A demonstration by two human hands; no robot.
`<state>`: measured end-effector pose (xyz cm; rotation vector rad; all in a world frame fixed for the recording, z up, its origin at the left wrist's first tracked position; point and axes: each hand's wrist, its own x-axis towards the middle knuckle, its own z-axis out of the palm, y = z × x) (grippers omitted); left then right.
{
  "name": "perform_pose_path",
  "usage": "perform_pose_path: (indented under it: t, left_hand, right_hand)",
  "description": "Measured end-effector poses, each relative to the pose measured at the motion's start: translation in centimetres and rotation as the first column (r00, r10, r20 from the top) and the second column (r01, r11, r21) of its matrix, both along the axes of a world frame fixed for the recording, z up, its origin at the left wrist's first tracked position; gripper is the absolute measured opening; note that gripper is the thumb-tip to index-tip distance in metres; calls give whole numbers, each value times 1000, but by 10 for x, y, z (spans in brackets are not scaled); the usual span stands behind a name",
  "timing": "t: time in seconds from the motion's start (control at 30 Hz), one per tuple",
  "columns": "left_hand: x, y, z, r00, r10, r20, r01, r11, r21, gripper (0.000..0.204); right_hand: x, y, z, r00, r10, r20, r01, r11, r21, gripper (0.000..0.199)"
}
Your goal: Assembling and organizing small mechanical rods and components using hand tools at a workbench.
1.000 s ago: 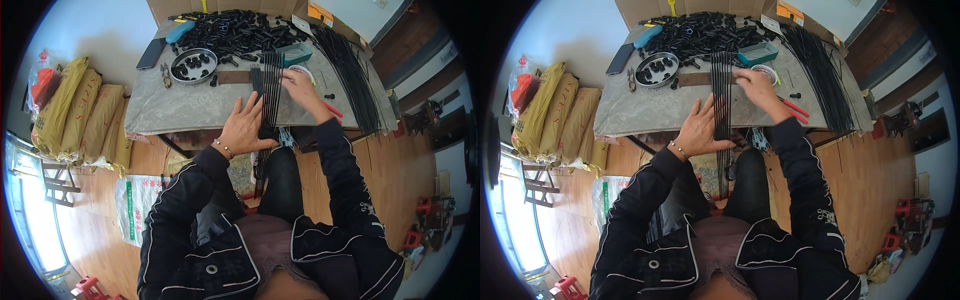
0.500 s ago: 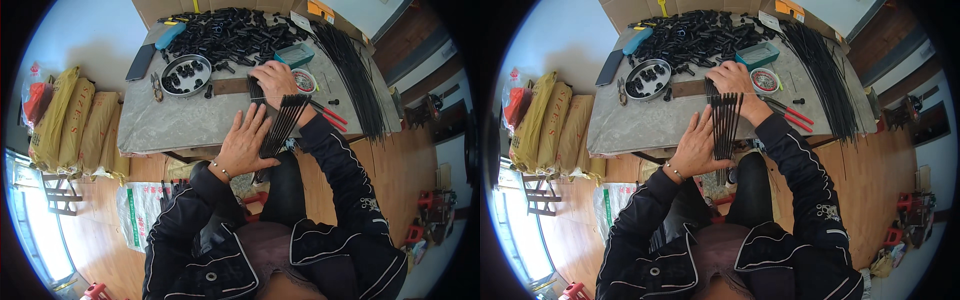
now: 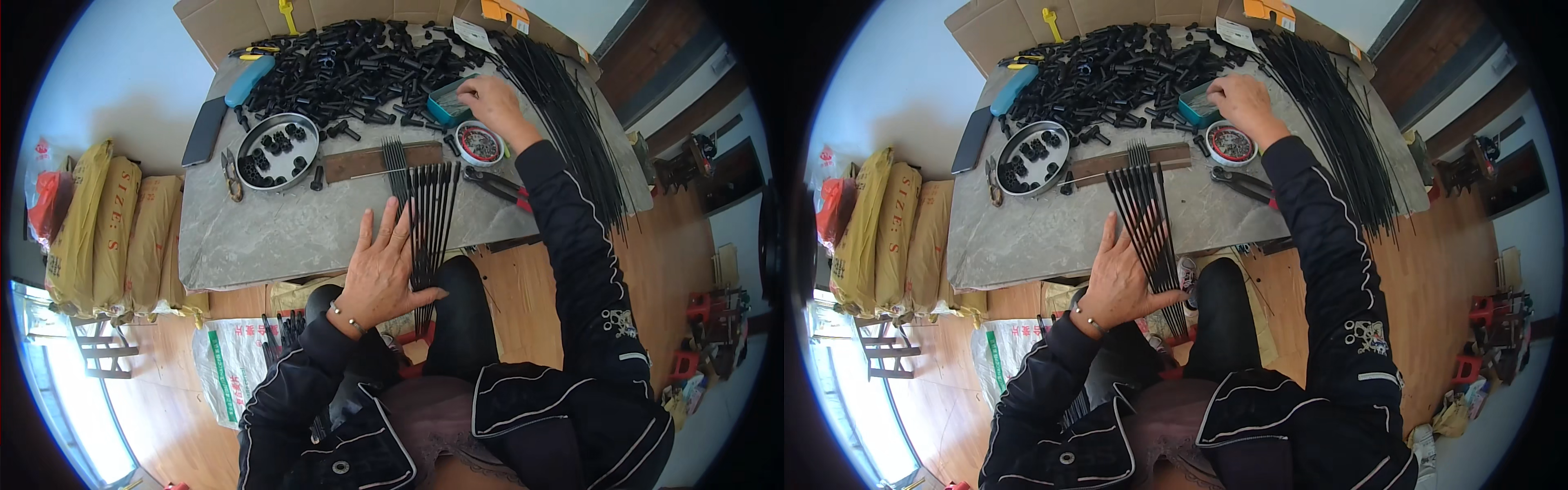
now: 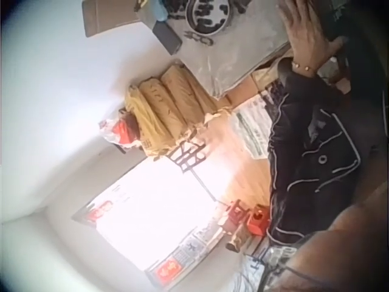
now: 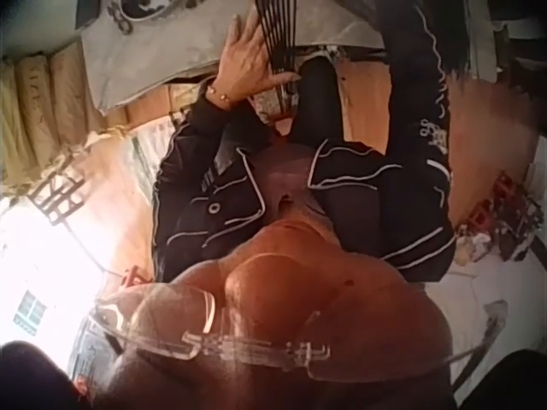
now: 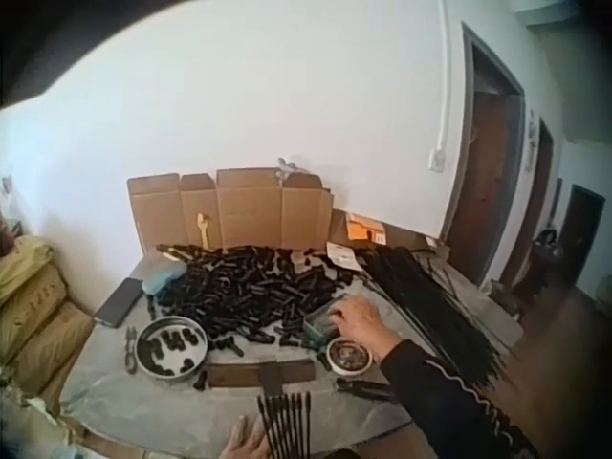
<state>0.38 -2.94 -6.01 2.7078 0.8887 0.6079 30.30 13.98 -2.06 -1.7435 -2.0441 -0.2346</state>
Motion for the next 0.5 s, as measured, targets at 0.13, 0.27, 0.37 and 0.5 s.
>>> perform_pose_path:
  t: [0.13, 0.27, 0.37, 0.5]
  left_hand:
    - [0, 0, 2, 997, 19, -71, -20, 1000, -16, 98]
    - [2, 1, 1, 997, 30, -66, -31, 999, -24, 98]
    - [1, 2, 1, 998, 41, -47, -43, 998, -39, 99]
    - [2, 1, 1, 998, 45, -43, -47, 997, -62, 100]
  right_hand:
    - [-2, 20, -2, 991, -15, 130, 45, 972, -229, 15]
    - [-5, 30, -1, 937, 93, 336, -52, 990, -128, 8]
    - [0, 22, 8, 964, 169, 207, -176, 984, 17, 7]
    - [-4, 14, 10, 988, 143, 66, -157, 919, 363, 6]
